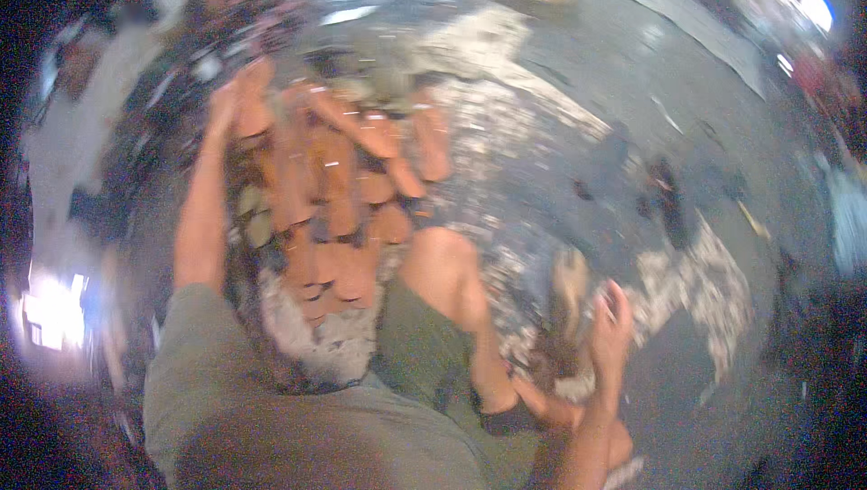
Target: The person sits on the floor and assembles flip-flops by hand, pressing the straps into the soles and adjusting them. They handle multiple flip-flops one at a time, occasionally picking up new soles and straps from the surrounding piles.
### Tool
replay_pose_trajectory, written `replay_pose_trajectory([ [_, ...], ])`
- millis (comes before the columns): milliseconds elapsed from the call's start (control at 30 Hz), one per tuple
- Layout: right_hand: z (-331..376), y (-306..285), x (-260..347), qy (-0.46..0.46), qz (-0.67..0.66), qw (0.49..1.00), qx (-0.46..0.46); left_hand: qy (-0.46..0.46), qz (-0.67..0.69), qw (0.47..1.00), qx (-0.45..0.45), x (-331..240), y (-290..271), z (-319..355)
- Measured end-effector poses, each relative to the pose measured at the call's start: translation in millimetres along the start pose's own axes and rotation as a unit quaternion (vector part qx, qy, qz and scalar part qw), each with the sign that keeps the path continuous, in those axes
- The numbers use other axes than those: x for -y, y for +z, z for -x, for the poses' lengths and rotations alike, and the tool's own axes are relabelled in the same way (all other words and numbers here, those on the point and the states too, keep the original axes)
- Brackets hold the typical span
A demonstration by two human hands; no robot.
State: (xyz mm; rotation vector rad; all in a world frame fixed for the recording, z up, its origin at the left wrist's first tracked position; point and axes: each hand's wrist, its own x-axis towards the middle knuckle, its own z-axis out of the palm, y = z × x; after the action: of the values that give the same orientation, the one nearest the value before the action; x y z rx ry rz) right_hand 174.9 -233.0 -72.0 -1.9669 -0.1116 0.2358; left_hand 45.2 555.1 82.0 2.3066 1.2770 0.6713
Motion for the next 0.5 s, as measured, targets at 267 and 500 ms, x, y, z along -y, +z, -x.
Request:
replay_pose_trajectory([
  [267, -114.9, 12.2, -58.2, 0.006, 0.021, 0.999, -0.048, 0.112, -0.249, 0.958, 0.083, 79.0, 10.4, -12.3],
  [500, -255.0, -19.0, -88.8, 0.024, 0.034, 0.921, -0.387, 0.224, -0.079, 0.971, 0.007, -13.8, -17.9, 97.8],
])
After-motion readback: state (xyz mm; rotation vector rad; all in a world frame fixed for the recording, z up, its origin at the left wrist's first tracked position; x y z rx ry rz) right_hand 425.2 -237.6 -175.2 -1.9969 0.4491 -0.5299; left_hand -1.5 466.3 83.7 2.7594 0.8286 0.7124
